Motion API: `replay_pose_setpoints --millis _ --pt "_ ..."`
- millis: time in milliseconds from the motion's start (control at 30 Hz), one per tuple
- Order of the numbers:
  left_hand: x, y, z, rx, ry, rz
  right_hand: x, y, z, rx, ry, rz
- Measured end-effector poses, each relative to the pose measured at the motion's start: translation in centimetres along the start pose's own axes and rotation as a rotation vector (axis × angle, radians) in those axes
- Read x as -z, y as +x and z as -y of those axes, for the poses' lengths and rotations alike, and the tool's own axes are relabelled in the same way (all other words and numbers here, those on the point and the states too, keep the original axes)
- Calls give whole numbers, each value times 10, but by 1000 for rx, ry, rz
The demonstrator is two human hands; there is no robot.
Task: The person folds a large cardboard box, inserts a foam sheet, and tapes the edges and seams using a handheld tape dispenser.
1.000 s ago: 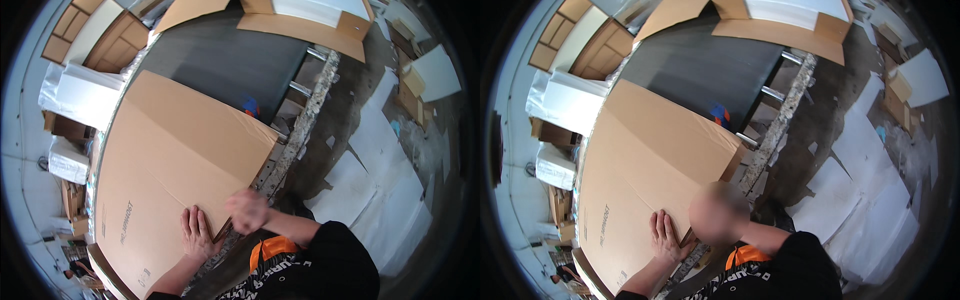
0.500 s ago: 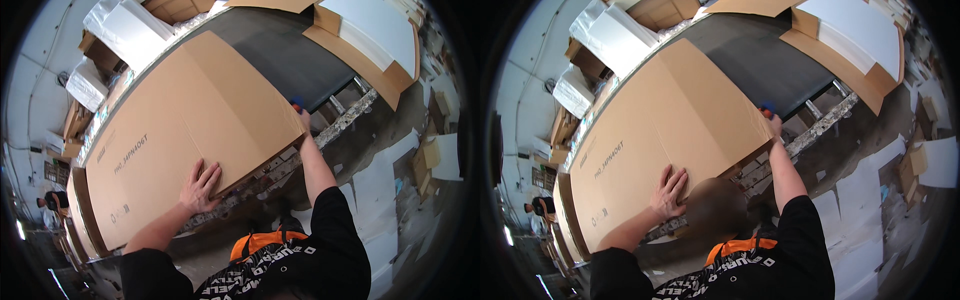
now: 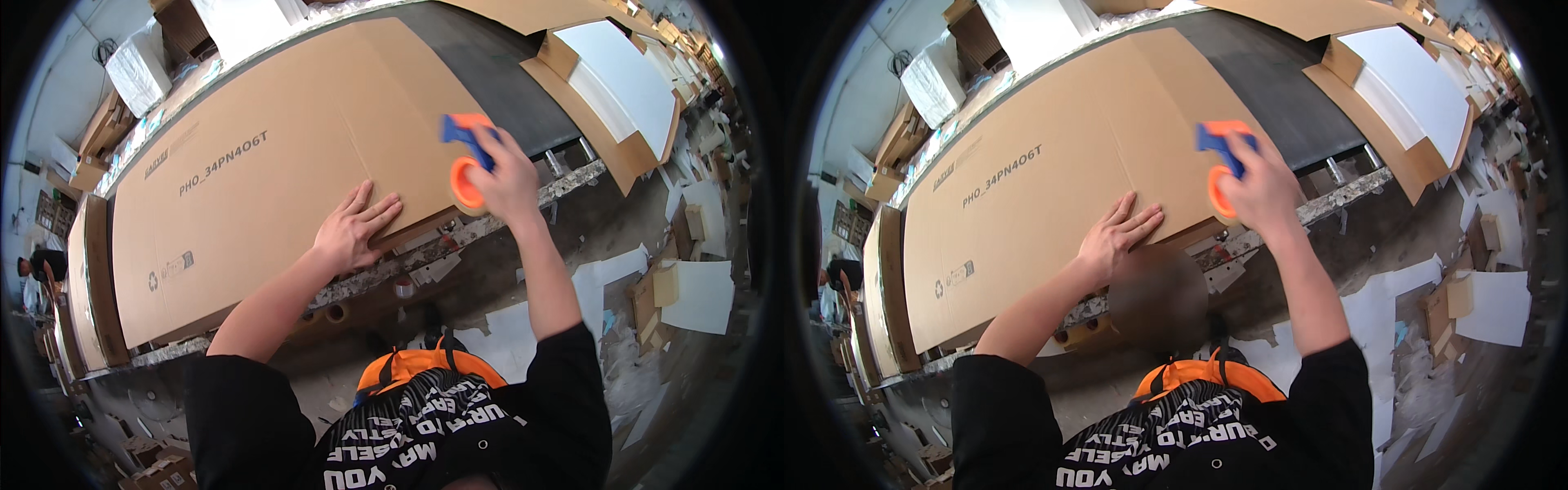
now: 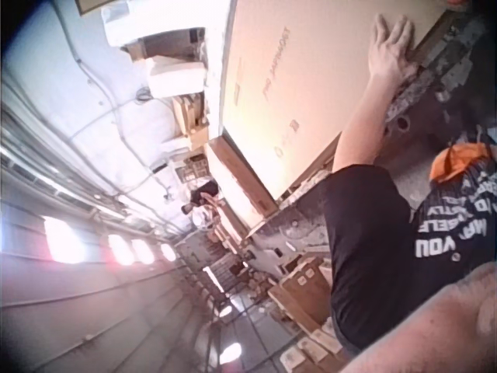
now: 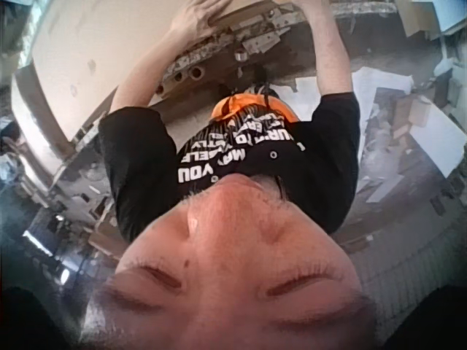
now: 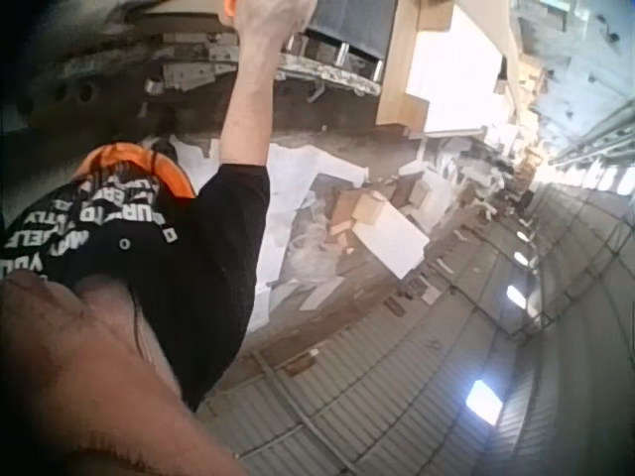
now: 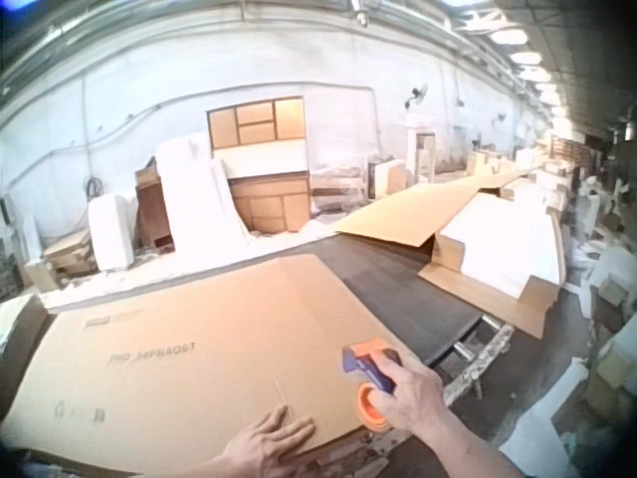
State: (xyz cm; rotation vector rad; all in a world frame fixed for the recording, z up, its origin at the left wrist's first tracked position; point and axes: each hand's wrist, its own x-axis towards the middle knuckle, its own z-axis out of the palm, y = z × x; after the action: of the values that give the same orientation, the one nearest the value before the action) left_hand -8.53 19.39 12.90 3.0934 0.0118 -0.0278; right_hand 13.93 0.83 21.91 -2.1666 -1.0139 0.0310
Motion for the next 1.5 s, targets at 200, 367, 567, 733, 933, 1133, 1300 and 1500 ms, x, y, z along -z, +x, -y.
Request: replay_pose_setpoints --millis 200,367,567,733,933,1133,1300,1500 --pt "-9 6 -6 -50 -110 -56 -41 50 58 -33 -608 687" --pt "-7 -15 -2 -2 -116 -37 -8 -69 0 -140 -741 1259" --pt "-11 -15 -7 59 -92 -23 8 -181 -94 -427 592 674" --pt "-9 -16 -12 48 -58 -105 7 -146 -44 -573 1372 524" --pt "-11 -22 -10 45 -174 -185 -18 -147 -29 -622 1662 506" --pt "-14 -27 -7 88 -315 -287 -39 -140 -25 -608 1810 539" --pt "-19 -29 1 43 -466 -406 -55 -131 -22 -544 1716 566" --pt "-24 -28 4 37 -607 -512 -55 -109 -3 -361 1428 512"
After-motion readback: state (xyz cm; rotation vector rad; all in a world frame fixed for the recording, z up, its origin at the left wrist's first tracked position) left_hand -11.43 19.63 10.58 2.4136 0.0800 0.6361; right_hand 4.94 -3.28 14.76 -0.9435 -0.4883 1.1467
